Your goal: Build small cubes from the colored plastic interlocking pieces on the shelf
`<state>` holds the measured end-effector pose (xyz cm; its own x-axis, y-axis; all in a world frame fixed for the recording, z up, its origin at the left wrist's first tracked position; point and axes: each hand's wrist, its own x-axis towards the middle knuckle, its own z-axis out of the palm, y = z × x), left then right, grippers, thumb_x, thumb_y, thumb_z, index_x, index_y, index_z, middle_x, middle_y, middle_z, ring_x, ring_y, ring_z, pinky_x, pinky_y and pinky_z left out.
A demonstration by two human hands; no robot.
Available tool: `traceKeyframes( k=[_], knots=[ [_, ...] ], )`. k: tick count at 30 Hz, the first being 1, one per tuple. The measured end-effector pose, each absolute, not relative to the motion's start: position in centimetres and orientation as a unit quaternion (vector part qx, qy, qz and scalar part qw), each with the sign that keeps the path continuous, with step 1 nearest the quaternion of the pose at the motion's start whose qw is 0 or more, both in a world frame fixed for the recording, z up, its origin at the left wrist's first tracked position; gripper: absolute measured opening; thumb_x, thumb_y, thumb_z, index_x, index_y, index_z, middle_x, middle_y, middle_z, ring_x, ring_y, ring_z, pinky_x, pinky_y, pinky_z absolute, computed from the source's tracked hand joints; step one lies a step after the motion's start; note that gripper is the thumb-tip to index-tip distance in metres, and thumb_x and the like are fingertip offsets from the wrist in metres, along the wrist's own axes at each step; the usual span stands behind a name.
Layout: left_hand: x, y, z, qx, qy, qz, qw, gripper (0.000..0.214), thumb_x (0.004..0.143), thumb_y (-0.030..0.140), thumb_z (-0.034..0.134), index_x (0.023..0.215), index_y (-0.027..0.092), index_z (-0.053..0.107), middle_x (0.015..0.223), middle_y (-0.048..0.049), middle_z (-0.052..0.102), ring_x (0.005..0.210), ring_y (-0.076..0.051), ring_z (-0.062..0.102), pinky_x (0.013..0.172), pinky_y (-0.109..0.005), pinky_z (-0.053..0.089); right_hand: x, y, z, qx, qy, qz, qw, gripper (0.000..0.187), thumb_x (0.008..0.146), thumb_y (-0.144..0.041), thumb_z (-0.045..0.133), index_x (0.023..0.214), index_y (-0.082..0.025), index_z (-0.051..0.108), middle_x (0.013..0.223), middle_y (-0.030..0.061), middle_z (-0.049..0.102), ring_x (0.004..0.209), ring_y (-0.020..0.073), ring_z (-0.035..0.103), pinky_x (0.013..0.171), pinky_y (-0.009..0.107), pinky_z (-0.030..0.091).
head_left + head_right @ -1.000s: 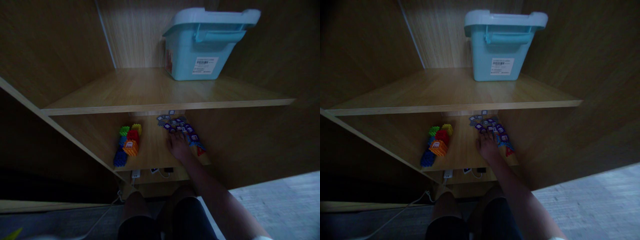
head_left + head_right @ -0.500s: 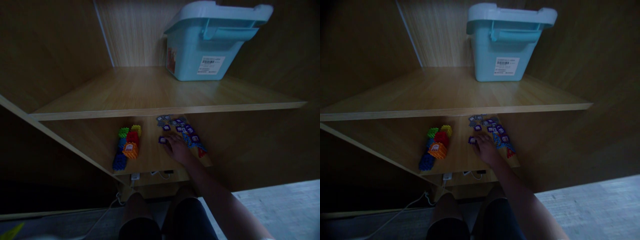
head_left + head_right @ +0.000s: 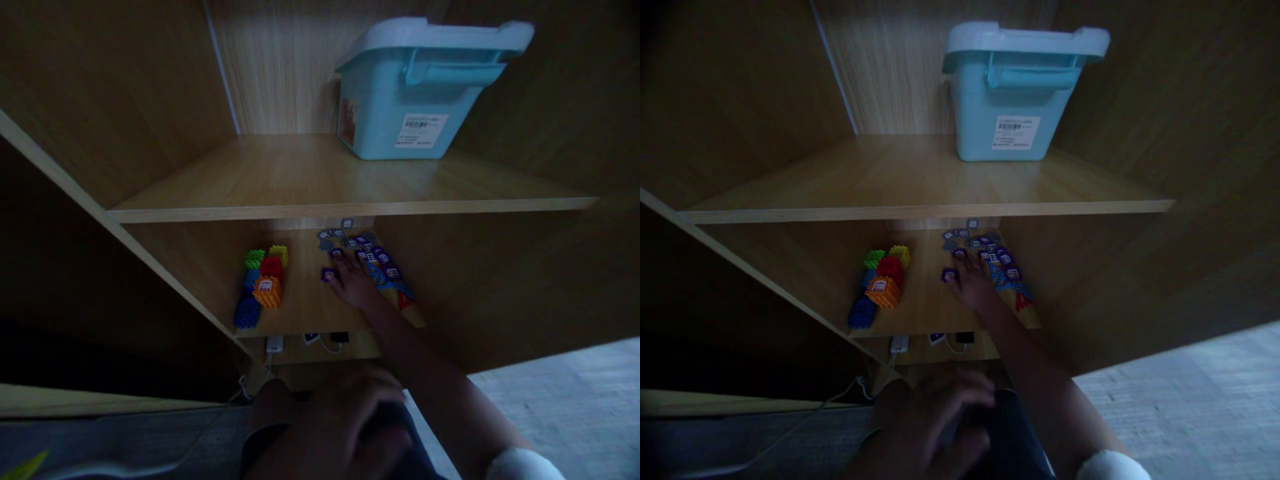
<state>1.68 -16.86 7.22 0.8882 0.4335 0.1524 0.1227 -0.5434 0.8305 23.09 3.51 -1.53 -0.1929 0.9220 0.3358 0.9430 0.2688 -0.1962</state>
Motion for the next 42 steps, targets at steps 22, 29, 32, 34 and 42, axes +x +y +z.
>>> traceKeyframes(
  k=[22, 29, 32, 34, 42],
  knots=[
    [4.0, 1.5, -1.0, 0.838, 0.457, 0.296, 0.043, 0.031, 0.102, 0.02, 0.056, 0.127, 0.014, 0.073, 0.134, -0.0171, 0.072, 0.127, -0.029, 0.065, 0.119, -0.046, 0.052, 24.0, 3.1, -1.4, -0.595, -0.772, -0.07, 0.213, 0.044, 0.104, -0.027, 0.049, 0.144, -0.019, 0.067, 0.151, 0.0133, 0.066, 0.147, 0.0353, 0.047, 0.128, 0.057, 0.022],
    [4.0, 1.3, -0.7, 0.817, 0.485, 0.306, 0.059, 0.022, 0.098, 0.017, 0.06, 0.116, 0.015, 0.073, 0.121, -0.0166, 0.072, 0.119, -0.03, 0.066, 0.112, -0.045, 0.054, 24.1, 2.5, -0.9, -0.596, -0.761, -0.084, 0.244, 0.028, 0.101, -0.031, 0.057, 0.12, -0.02, 0.074, 0.121, 0.0144, 0.074, 0.123, 0.0332, 0.057, 0.111, 0.045, 0.039],
    [4.0, 1.3, -0.6, 0.811, 0.497, 0.304, 0.059, 0.019, 0.097, 0.017, 0.061, 0.113, 0.016, 0.072, 0.12, -0.0162, 0.072, 0.119, -0.03, 0.066, 0.112, -0.045, 0.054, 24.1, 2.3, -1.0, -0.621, -0.744, -0.09, 0.23, 0.03, 0.103, -0.038, 0.056, 0.117, -0.02, 0.075, 0.12, 0.0154, 0.074, 0.124, 0.0342, 0.056, 0.115, 0.047, 0.035],
    [4.0, 1.2, -0.6, 0.805, 0.508, 0.303, 0.054, 0.019, 0.098, 0.018, 0.06, 0.113, 0.016, 0.071, 0.119, -0.0162, 0.072, 0.119, -0.03, 0.066, 0.112, -0.046, 0.054, 24.0, 2.0, -1.0, -0.652, -0.719, -0.093, 0.224, 0.035, 0.103, -0.045, 0.057, 0.12, -0.02, 0.074, 0.124, 0.0163, 0.073, 0.126, 0.0359, 0.055, 0.116, 0.051, 0.032],
    [3.9, 1.1, -0.4, 0.798, 0.522, 0.298, 0.046, 0.018, 0.098, 0.018, 0.058, 0.112, 0.016, 0.07, 0.118, -0.015, 0.073, 0.117, -0.029, 0.067, 0.11, -0.044, 0.055, 23.9, 1.0, -1.0, -0.701, -0.669, -0.079, 0.235, 0.057, 0.101, -0.058, 0.06, 0.135, -0.014, 0.067, 0.139, 0.0241, 0.066, 0.13, 0.0418, 0.052, 0.119, 0.058, 0.027]
  ],
)
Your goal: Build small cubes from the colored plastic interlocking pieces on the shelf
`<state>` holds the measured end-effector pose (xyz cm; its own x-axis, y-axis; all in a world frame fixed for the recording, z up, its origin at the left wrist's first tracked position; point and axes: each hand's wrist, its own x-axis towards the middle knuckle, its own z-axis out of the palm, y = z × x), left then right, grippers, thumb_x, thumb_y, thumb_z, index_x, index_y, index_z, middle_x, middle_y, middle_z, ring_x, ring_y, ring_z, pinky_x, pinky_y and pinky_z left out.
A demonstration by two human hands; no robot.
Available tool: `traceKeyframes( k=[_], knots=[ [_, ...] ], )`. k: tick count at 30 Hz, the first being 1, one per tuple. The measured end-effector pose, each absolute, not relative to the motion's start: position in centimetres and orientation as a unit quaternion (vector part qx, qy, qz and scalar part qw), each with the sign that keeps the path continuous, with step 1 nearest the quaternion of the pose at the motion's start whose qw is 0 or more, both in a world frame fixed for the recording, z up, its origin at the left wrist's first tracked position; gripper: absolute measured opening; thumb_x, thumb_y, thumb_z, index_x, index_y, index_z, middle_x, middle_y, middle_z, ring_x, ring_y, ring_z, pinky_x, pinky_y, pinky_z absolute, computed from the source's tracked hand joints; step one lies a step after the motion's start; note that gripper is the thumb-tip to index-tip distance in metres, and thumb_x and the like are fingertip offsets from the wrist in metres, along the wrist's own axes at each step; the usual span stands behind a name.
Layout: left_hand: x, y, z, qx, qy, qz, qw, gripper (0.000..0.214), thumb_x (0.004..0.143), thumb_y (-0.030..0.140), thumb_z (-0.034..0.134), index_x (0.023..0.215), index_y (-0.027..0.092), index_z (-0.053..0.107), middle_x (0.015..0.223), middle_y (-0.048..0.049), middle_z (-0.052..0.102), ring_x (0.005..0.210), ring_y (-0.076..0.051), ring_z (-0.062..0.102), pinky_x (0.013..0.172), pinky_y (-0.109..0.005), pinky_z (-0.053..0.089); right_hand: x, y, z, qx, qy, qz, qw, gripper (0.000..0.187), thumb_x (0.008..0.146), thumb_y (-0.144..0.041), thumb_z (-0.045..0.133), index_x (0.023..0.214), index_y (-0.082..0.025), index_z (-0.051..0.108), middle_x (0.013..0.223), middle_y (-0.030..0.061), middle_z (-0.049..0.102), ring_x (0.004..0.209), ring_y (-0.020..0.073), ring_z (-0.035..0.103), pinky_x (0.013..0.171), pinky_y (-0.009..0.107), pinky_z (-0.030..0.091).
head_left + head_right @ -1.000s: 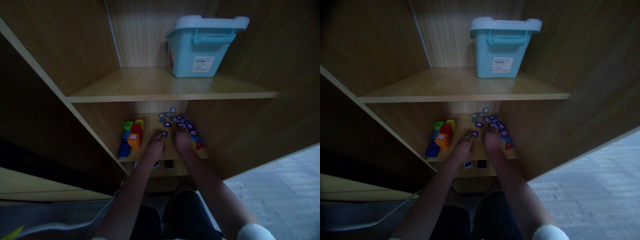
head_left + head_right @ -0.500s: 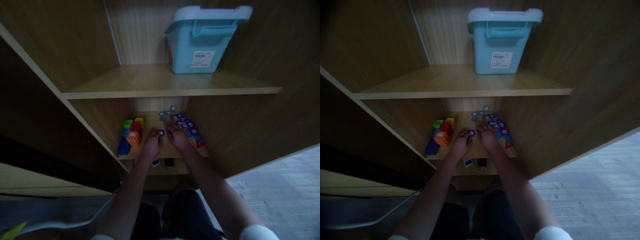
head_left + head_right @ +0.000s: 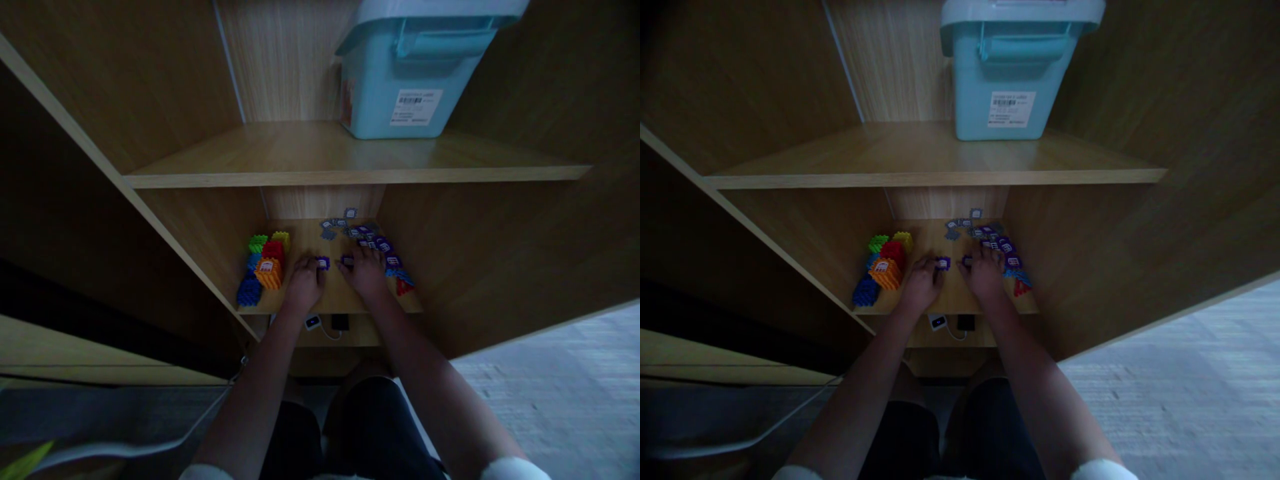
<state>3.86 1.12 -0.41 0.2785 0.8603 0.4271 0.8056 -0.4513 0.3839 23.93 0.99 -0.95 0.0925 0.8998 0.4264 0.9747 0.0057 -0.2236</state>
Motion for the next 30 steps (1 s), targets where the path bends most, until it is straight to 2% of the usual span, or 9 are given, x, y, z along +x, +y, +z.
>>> traceKeyframes(
  k=[4, 7, 10, 12, 16, 23, 30],
  knots=[
    [3.9, 1.3, -0.7, 0.795, 0.524, 0.301, 0.039, 0.019, 0.098, 0.019, 0.059, 0.113, 0.015, 0.071, 0.118, -0.0164, 0.073, 0.119, -0.031, 0.067, 0.112, -0.046, 0.054, 24.0, 1.1, -0.8, -0.688, -0.684, -0.055, 0.238, 0.047, 0.101, -0.054, 0.06, 0.129, -0.017, 0.073, 0.134, 0.0222, 0.069, 0.132, 0.0415, 0.052, 0.121, 0.061, 0.025],
    [3.9, 1.3, -0.8, 0.789, 0.532, 0.305, 0.043, 0.02, 0.098, 0.019, 0.059, 0.113, 0.014, 0.071, 0.12, -0.0182, 0.073, 0.122, -0.033, 0.066, 0.113, -0.048, 0.053, 24.3, 1.5, -0.9, -0.63, -0.74, -0.035, 0.234, 0.032, 0.102, -0.04, 0.06, 0.122, -0.023, 0.078, 0.127, 0.0142, 0.074, 0.13, 0.0366, 0.056, 0.122, 0.058, 0.028],
    [3.9, 1.3, -0.7, 0.782, 0.54, 0.307, 0.04, 0.022, 0.098, 0.018, 0.059, 0.116, 0.014, 0.071, 0.125, -0.0185, 0.072, 0.125, -0.033, 0.066, 0.115, -0.047, 0.052, 24.5, 1.9, -1.1, -0.565, -0.787, -0.025, 0.248, 0.03, 0.101, -0.029, 0.058, 0.123, -0.027, 0.078, 0.138, 0.0081, 0.072, 0.133, 0.0316, 0.056, 0.123, 0.052, 0.032],
    [3.9, 1.2, -0.6, 0.779, 0.547, 0.305, 0.038, 0.023, 0.098, 0.018, 0.058, 0.117, 0.014, 0.071, 0.126, -0.0176, 0.072, 0.125, -0.032, 0.066, 0.115, -0.046, 0.053, 24.6, 2.0, -1.3, -0.562, -0.785, -0.03, 0.261, 0.031, 0.1, -0.03, 0.06, 0.126, -0.025, 0.077, 0.142, 0.0094, 0.07, 0.134, 0.0313, 0.056, 0.121, 0.05, 0.035],
    [3.9, 1.2, -0.5, 0.777, 0.556, 0.294, 0.028, 0.022, 0.099, 0.019, 0.058, 0.115, 0.012, 0.071, 0.122, -0.0184, 0.073, 0.121, -0.032, 0.067, 0.112, -0.045, 0.054, 24.7, 2.0, -1.3, -0.585, -0.763, -0.034, 0.271, 0.034, 0.097, -0.032, 0.065, 0.126, -0.018, 0.073, 0.125, 0.0141, 0.075, 0.124, 0.0326, 0.062, 0.117, 0.046, 0.04],
    [3.9, 1.2, -0.8, 0.781, 0.555, 0.289, 0.006, 0.019, 0.097, 0.018, 0.059, 0.111, 0.016, 0.072, 0.114, -0.0157, 0.074, 0.115, -0.031, 0.068, 0.108, -0.045, 0.056, 24.9, 2.4, -1.6, -0.581, -0.76, 0.005, 0.292, 0.023, 0.098, -0.031, 0.067, 0.118, -0.021, 0.073, 0.119, 0.0112, 0.078, 0.116, 0.0295, 0.069, 0.112, 0.043, 0.047],
    [3.8, 1.2, -0.5, 0.809, 0.514, 0.284, 0.042, 0.021, 0.099, 0.02, 0.06, 0.117, 0.016, 0.071, 0.115, -0.0153, 0.076, 0.115, -0.032, 0.069, 0.107, -0.046, 0.057, 24.8, 1.9, -1.4, -0.555, -0.732, 0.049, 0.391, 0.035, 0.099, -0.037, 0.069, 0.131, -0.021, 0.068, 0.125, 0.0136, 0.076, 0.116, 0.0297, 0.072, 0.103, 0.044, 0.056]
  ],
)
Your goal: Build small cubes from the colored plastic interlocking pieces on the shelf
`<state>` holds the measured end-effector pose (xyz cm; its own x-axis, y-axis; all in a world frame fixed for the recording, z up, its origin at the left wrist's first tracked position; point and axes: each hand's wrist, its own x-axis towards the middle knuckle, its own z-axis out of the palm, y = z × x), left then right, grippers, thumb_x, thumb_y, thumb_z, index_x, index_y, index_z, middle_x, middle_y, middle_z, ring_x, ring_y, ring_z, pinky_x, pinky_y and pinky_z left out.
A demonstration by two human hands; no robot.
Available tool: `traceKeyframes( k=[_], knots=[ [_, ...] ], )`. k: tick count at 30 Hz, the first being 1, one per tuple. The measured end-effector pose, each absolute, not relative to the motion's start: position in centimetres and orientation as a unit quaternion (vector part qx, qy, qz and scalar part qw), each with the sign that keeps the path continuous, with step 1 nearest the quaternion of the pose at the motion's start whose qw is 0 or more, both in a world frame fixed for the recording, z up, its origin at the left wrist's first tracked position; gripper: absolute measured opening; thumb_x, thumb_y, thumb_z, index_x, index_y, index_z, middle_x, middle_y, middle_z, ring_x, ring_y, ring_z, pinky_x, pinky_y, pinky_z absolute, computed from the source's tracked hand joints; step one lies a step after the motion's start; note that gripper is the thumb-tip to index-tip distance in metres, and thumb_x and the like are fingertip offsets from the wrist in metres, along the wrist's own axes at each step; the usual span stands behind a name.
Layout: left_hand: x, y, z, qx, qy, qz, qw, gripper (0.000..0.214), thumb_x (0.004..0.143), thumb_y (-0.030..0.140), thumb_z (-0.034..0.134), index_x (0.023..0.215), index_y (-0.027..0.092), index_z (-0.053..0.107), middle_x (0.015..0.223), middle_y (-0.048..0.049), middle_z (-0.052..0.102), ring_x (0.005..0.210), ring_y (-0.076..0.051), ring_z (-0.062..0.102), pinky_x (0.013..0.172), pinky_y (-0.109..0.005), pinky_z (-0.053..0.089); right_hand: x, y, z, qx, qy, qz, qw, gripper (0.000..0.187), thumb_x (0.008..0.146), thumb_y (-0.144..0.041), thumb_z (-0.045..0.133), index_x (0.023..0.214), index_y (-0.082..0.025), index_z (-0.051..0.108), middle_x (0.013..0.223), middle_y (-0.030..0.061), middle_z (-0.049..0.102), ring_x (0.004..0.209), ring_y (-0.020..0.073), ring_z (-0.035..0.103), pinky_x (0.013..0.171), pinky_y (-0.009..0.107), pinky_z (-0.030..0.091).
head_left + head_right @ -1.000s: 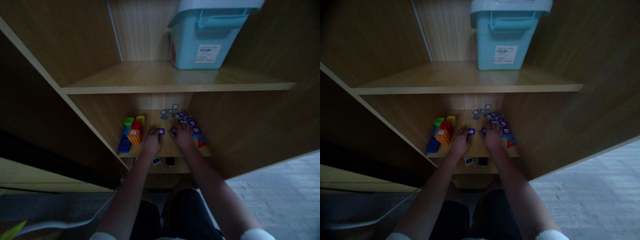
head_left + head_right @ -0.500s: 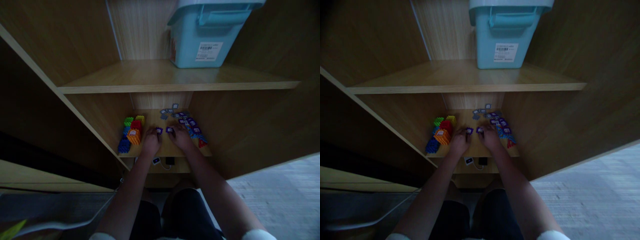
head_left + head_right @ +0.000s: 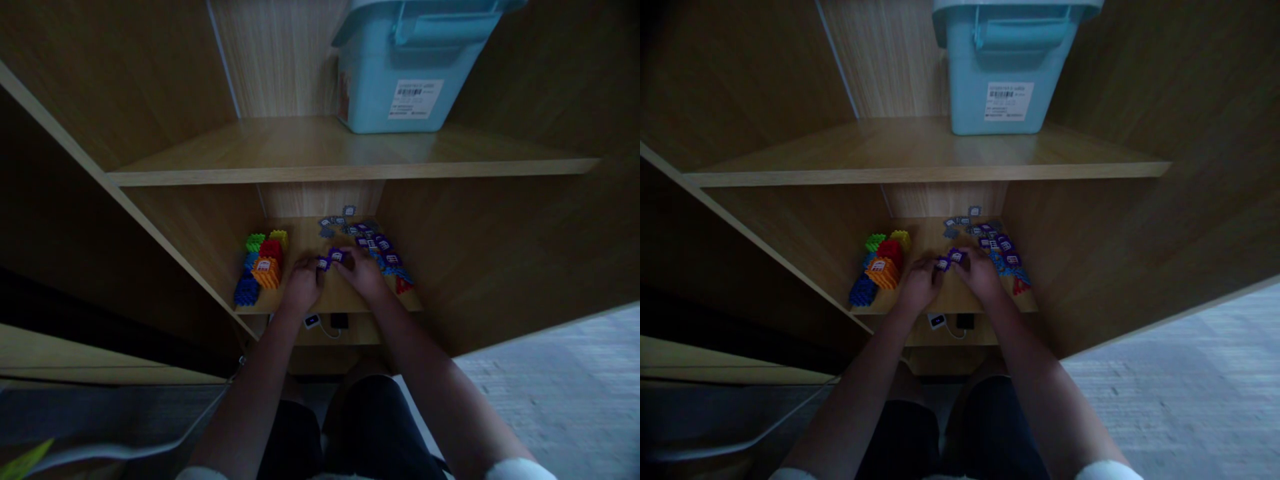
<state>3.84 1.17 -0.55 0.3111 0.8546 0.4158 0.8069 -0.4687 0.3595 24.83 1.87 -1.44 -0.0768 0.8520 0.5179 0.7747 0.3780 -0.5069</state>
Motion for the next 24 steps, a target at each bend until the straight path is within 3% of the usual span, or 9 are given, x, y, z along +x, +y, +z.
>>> traceKeyframes(
  k=[4, 12, 24],
  knots=[
    [3.49, 1.4, -0.8, 0.809, 0.481, 0.321, 0.1, 0.026, 0.097, 0.017, 0.064, 0.122, 0.018, 0.07, 0.119, -0.0131, 0.077, 0.117, -0.029, 0.07, 0.109, -0.044, 0.057, 24.53, 1.67, -1.24, -0.523, -0.757, 0.064, 0.386, 0.036, 0.098, -0.036, 0.072, 0.13, -0.022, 0.068, 0.125, 0.0127, 0.076, 0.117, 0.0289, 0.071, 0.104, 0.044, 0.055],
    [3.21, 1.55, -0.56, 0.786, 0.489, 0.346, 0.154, 0.024, 0.092, 0.011, 0.07, 0.114, 0.021, 0.071, 0.113, -0.0094, 0.08, 0.106, -0.025, 0.075, 0.103, -0.043, 0.06, 24.32, 1.68, -1.22, -0.502, -0.789, 0.071, 0.347, 0.033, 0.096, -0.034, 0.074, 0.127, -0.023, 0.068, 0.124, 0.0104, 0.077, 0.117, 0.0278, 0.07, 0.106, 0.042, 0.053],
    [3.25, 1.64, -0.83, 0.79, 0.481, 0.352, 0.143, 0.02, 0.093, 0.011, 0.07, 0.108, 0.022, 0.072, 0.109, -0.0071, 0.08, 0.108, -0.025, 0.074, 0.103, -0.041, 0.059, 24.39, 1.79, -1.27, -0.486, -0.808, 0.066, 0.327, 0.03, 0.094, -0.035, 0.074, 0.122, -0.024, 0.07, 0.12, 0.0089, 0.078, 0.113, 0.0269, 0.072, 0.104, 0.041, 0.052]
  ],
)
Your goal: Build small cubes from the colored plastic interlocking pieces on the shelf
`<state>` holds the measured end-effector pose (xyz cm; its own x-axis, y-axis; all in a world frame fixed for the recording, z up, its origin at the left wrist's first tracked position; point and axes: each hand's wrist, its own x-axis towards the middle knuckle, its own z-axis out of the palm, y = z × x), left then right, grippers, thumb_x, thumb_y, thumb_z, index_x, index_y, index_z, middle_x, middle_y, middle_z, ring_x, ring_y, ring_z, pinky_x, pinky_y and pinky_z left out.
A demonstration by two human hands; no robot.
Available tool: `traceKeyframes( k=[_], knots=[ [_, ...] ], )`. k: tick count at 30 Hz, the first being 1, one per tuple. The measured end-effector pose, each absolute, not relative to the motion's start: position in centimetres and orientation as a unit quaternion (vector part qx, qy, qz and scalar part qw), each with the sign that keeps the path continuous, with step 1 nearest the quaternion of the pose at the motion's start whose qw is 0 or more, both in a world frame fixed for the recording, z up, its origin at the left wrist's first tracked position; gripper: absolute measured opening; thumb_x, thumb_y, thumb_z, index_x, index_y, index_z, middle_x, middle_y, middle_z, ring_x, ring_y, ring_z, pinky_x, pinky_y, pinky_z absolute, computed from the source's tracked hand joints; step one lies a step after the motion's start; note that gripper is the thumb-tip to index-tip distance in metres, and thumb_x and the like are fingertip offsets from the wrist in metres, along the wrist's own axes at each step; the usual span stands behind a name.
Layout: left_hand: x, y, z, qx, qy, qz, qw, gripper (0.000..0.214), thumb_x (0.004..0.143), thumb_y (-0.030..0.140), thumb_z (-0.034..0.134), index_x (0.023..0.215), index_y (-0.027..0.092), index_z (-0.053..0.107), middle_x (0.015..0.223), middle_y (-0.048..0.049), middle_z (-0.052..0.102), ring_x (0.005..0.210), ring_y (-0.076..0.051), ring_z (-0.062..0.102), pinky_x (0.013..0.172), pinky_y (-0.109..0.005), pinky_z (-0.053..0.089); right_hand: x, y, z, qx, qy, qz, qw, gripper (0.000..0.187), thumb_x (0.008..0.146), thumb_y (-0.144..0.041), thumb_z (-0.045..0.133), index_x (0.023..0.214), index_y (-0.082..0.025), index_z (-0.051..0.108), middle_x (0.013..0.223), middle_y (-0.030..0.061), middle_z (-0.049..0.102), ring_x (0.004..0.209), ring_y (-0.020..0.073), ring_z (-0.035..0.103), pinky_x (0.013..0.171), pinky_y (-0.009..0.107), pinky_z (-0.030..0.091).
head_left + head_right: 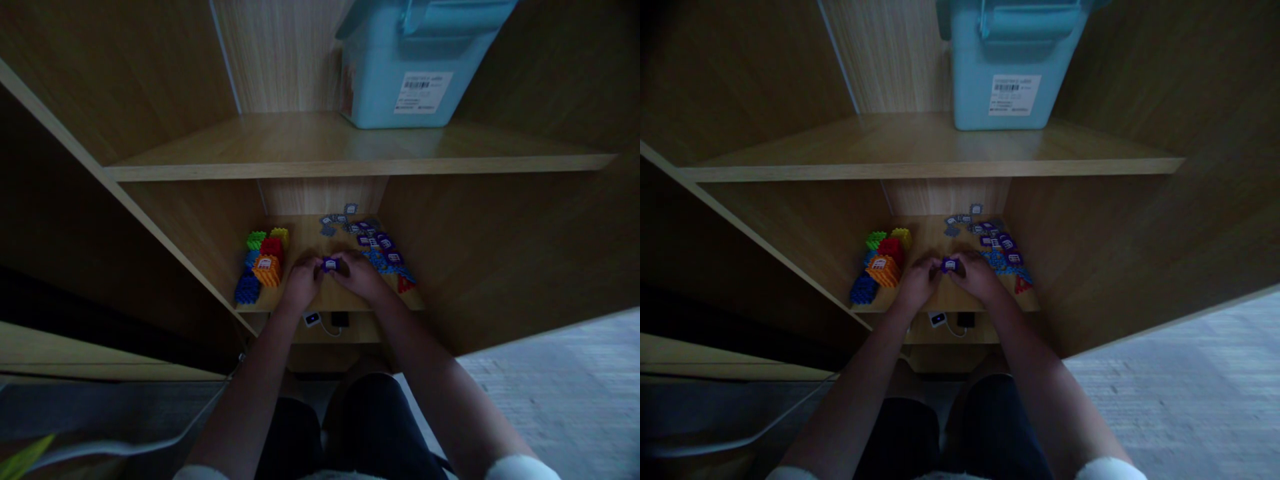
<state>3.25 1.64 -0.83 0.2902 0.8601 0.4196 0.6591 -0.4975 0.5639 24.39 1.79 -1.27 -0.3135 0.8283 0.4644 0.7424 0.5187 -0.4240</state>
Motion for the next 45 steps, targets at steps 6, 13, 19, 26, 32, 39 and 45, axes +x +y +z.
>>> traceKeyframes(
  k=[6, 13, 19, 26, 32, 39, 45],
  knots=[
    [3.1, 1.5, -0.7, 0.782, 0.485, 0.354, 0.166, 0.022, 0.092, 0.007, 0.067, 0.108, 0.022, 0.072, 0.11, -0.0069, 0.08, 0.104, -0.023, 0.076, 0.1, -0.039, 0.06, 24.3, 1.6, -1.2, -0.503, -0.799, 0.078, 0.321, 0.032, 0.095, -0.034, 0.074, 0.126, -0.024, 0.07, 0.123, 0.0091, 0.078, 0.118, 0.0281, 0.07, 0.108, 0.043, 0.051],
    [3.1, 1.6, -0.9, 0.774, 0.494, 0.356, 0.173, 0.022, 0.091, 0.006, 0.068, 0.106, 0.021, 0.072, 0.104, -0.006, 0.08, 0.097, -0.022, 0.075, 0.095, -0.036, 0.06, 24.3, 1.6, -1.3, -0.491, -0.803, 0.072, 0.33, 0.033, 0.096, -0.036, 0.075, 0.125, -0.024, 0.069, 0.123, 0.0083, 0.078, 0.116, 0.026, 0.071, 0.107, 0.04, 0.052],
    [3.1, 1.7, -0.8, 0.77, 0.499, 0.349, 0.192, 0.021, 0.091, 0.006, 0.067, 0.105, 0.022, 0.072, 0.102, -0.0047, 0.08, 0.094, -0.021, 0.076, 0.092, -0.035, 0.059, 24.5, 2.0, -1.8, -0.465, -0.811, 0.06, 0.35, 0.031, 0.094, -0.034, 0.079, 0.123, -0.026, 0.069, 0.118, 0.0098, 0.078, 0.112, 0.03, 0.072, 0.102, 0.046, 0.055],
    [3.0, 2.0, -1.2, 0.76, 0.489, 0.372, 0.212, 0.022, 0.089, 0.005, 0.068, 0.103, 0.022, 0.07, 0.1, -0.0041, 0.08, 0.093, -0.02, 0.075, 0.09, -0.033, 0.059, 24.7, 2.3, -2.2, -0.46, -0.806, 0.059, 0.367, 0.033, 0.094, -0.037, 0.08, 0.124, -0.026, 0.069, 0.118, 0.0106, 0.077, 0.112, 0.0321, 0.072, 0.101, 0.049, 0.056],
    [3.1, 1.8, -0.9, 0.755, 0.496, 0.367, 0.223, 0.021, 0.089, 0.006, 0.068, 0.102, 0.022, 0.07, 0.1, -0.0049, 0.08, 0.091, -0.02, 0.076, 0.089, -0.034, 0.06, 24.7, 2.2, -2.0, -0.457, -0.806, 0.063, 0.371, 0.033, 0.094, -0.038, 0.08, 0.123, -0.026, 0.069, 0.119, 0.0113, 0.077, 0.113, 0.0323, 0.071, 0.1, 0.05, 0.056],
    [3.1, 1.7, -0.7, 0.76, 0.494, 0.364, 0.214, 0.022, 0.088, 0.004, 0.068, 0.101, 0.022, 0.07, 0.099, -0.0046, 0.08, 0.09, -0.02, 0.076, 0.088, -0.033, 0.059, 24.6, 2.1, -1.9, -0.458, -0.809, 0.059, 0.365, 0.032, 0.093, -0.035, 0.082, 0.121, -0.026, 0.068, 0.116, 0.0101, 0.077, 0.111, 0.0322, 0.071, 0.099, 0.05, 0.057],
    [3.0, 1.7, -1.0, 0.759, 0.49, 0.371, 0.214, 0.019, 0.089, 0.007, 0.068, 0.1, 0.022, 0.069, 0.098, -0.0042, 0.08, 0.088, -0.02, 0.075, 0.087, -0.034, 0.06, 24.6, 1.8, -1.5, -0.451, -0.787, 0.072, 0.415, 0.038, 0.096, -0.038, 0.078, 0.129, -0.027, 0.063, 0.121, 0.011, 0.073, 0.115, 0.0314, 0.071, 0.1, 0.05, 0.058]
  ],
)
